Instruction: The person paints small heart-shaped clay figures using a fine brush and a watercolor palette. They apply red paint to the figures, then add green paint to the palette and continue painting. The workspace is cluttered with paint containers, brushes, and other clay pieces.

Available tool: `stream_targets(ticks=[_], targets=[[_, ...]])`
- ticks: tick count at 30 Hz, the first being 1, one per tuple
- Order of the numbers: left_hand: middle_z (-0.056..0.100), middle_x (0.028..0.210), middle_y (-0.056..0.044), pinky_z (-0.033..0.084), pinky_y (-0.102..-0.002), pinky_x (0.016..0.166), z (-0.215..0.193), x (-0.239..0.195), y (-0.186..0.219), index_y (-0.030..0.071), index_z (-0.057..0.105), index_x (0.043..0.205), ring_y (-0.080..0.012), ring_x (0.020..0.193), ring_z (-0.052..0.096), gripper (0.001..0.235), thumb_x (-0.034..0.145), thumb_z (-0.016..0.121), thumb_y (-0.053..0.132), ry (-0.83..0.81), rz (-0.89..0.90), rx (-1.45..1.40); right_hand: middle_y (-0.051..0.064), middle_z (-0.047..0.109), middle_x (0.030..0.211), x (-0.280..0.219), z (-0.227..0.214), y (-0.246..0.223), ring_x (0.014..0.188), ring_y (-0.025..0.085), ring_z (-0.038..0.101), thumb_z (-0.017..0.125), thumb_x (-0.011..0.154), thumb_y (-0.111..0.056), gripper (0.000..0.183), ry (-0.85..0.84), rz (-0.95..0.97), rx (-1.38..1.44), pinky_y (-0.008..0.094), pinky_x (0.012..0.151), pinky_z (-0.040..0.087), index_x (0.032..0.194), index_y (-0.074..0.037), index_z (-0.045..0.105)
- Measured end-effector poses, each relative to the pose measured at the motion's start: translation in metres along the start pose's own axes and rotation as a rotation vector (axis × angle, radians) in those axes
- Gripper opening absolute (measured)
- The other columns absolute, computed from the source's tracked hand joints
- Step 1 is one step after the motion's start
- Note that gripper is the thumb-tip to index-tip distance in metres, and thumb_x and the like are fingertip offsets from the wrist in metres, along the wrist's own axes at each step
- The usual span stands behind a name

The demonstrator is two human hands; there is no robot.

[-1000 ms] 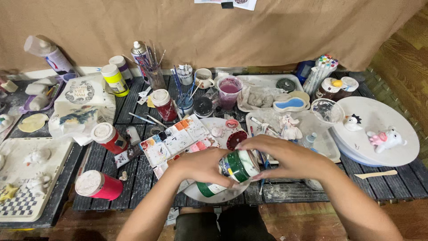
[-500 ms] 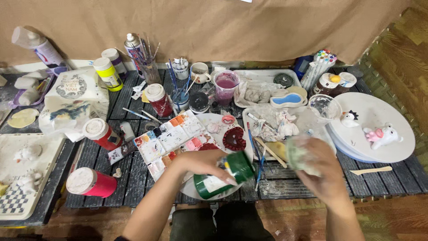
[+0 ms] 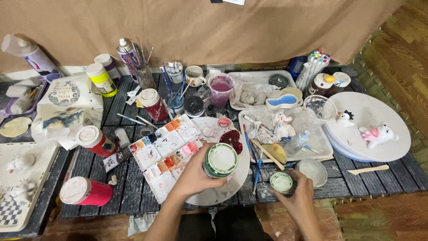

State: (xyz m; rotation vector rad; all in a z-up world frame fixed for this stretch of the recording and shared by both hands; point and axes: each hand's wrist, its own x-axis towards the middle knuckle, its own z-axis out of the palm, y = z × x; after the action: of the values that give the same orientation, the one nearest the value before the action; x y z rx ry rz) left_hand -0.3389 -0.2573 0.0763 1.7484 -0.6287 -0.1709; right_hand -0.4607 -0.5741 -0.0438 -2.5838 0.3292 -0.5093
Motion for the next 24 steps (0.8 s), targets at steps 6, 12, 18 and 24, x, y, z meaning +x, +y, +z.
stream_targets(ticks=[6,12,18,24], targets=[[0.071,0.116,-0.013,0.054,-0.035,0.098,0.012,-0.005,-0.01,0.004,0.056,0.128,-0.0243,0.112,0.071,0.078,0.06,0.089,0.024,0.122,0.028,0.06,0.027,0.062,0.119,-0.002,0.008,-0.014,0.112,0.037,0.062,0.093,0.064,-0.033,0.087,-0.041,0.103,-0.047,0.05,0.093,0.054,0.13,0.004,0.05],[0.069,0.119,-0.015,0.053,-0.039,0.095,0.02,-0.006,-0.002,0.004,0.057,0.127,-0.0312,0.112,0.068,0.077,0.061,0.091,0.025,0.178,0.109,0.206,0.03,0.058,0.125,-0.007,0.01,-0.01,0.115,0.038,0.062,0.085,0.071,-0.026,0.08,0.061,-0.043,0.113,0.049,0.096,0.054,0.133,0.008,0.047],[0.07,0.114,-0.015,0.053,-0.042,0.092,0.025,-0.007,0.021,0.006,0.06,0.123,-0.0341,0.108,0.069,0.076,0.057,0.093,0.025,0.126,0.051,0.289,0.017,0.068,0.126,-0.006,-0.024,-0.028,0.117,0.027,0.066,0.082,0.079,-0.017,0.054,0.204,-0.169,0.233,0.043,0.1,0.053,0.128,-0.002,0.065],[0.07,0.111,-0.016,0.054,-0.044,0.089,0.038,-0.009,0.025,0.007,0.061,0.121,-0.0366,0.104,0.068,0.076,0.054,0.093,0.02,0.105,0.185,0.325,0.002,0.066,0.095,0.006,-0.062,-0.098,0.09,0.018,0.057,0.091,0.06,-0.025,0.062,0.265,-0.554,0.345,0.033,0.077,0.049,0.118,-0.012,0.074]])
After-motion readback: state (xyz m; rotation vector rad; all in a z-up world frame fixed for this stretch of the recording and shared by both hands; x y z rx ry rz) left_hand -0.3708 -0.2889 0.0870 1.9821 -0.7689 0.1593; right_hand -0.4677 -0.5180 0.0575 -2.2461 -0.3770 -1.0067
